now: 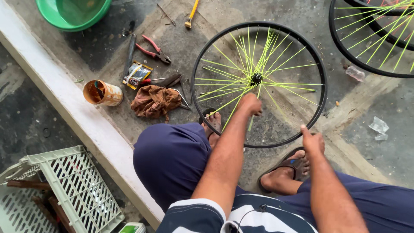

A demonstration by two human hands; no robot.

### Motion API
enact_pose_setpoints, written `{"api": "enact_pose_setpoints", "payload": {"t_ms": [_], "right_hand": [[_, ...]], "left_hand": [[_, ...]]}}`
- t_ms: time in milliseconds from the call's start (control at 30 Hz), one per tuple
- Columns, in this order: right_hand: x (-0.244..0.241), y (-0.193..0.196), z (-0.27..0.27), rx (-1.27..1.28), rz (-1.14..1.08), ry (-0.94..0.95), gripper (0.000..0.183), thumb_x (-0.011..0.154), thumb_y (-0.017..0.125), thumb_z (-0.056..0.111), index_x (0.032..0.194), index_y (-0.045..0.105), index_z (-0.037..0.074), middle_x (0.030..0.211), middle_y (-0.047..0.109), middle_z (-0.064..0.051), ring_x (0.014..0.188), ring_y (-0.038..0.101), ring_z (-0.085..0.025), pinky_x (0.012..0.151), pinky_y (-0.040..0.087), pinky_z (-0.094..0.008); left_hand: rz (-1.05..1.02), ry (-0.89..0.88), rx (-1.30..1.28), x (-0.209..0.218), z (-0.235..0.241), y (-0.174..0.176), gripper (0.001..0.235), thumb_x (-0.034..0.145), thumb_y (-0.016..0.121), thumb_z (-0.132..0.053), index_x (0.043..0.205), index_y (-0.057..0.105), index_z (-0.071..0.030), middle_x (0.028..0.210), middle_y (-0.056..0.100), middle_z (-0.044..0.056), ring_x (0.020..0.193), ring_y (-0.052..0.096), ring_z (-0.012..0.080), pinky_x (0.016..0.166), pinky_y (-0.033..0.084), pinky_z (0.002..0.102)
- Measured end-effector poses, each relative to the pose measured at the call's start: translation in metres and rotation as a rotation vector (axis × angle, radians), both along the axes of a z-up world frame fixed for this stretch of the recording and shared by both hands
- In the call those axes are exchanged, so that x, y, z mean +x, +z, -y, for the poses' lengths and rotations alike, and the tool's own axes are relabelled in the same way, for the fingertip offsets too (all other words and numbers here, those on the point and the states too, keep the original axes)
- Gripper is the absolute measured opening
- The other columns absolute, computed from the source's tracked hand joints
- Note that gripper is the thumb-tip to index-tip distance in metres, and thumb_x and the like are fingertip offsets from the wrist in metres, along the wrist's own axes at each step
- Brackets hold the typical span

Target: The person sits on the floor and works on a bicycle wheel with neon green spokes, repeatedly pressing and adjusting the tire bead into the rim. They rotate the wheel to work on different sections and briefly flip it over to check the alignment.

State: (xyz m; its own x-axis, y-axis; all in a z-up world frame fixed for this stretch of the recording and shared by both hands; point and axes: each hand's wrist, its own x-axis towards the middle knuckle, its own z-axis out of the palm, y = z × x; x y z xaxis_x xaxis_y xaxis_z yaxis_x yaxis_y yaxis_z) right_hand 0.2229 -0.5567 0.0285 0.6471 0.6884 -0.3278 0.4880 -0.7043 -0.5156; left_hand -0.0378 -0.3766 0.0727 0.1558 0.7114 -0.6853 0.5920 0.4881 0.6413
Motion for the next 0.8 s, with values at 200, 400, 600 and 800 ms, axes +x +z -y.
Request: {"api": "enact_pose_setpoints", "payload": {"t_ms": [200,400,600,800], "right_hand": [[-0.004,-0.011,-0.007,-0.222,-0.693,-0.227,0.026,0.085,0.077,0.030,0.083,0.061,0.010,0.056,0.041,0.002,0.041,0.032,-0.013,0.038,0.023,-0.034],[-0.030,0.020,0.002,-0.459,-0.907,-0.016,0.033,0.079,0.083,0.038,0.081,0.071,0.007,0.053,0.034,0.005,0.042,0.027,-0.010,0.040,0.019,-0.029],[-0.020,0.062,0.006,-0.257,-1.058,-0.195,0.041,0.082,0.079,0.050,0.079,0.051,0.020,0.056,0.036,0.009,0.044,0.028,-0.007,0.041,0.018,-0.027],[-0.038,0.057,-0.007,-0.212,-1.001,-0.156,0.046,0.086,0.073,0.057,0.073,0.048,0.020,0.054,0.038,0.007,0.043,0.033,-0.007,0.039,0.021,-0.026]], "left_hand": [[0.834,0.445,-0.381,0.039,0.031,-0.043,0.018,0.099,0.054,-0.019,0.111,0.054,-0.006,0.104,0.075,0.017,0.089,0.075,0.0274,0.075,0.061,0.039],[0.878,0.513,-0.249,0.094,0.048,-0.070,0.019,0.097,0.067,-0.013,0.112,0.060,-0.003,0.104,0.072,0.011,0.096,0.073,0.0222,0.082,0.061,0.036],[0.238,0.405,0.042,0.087,0.058,-0.050,0.029,0.081,0.072,-0.019,0.106,0.070,-0.006,0.108,0.074,0.019,0.098,0.072,0.0319,0.083,0.055,0.042],[-0.078,0.326,0.192,0.081,0.053,-0.015,0.034,0.083,0.063,-0.026,0.109,0.072,-0.006,0.124,0.067,0.023,0.117,0.063,0.0409,0.101,0.049,0.048]]}}
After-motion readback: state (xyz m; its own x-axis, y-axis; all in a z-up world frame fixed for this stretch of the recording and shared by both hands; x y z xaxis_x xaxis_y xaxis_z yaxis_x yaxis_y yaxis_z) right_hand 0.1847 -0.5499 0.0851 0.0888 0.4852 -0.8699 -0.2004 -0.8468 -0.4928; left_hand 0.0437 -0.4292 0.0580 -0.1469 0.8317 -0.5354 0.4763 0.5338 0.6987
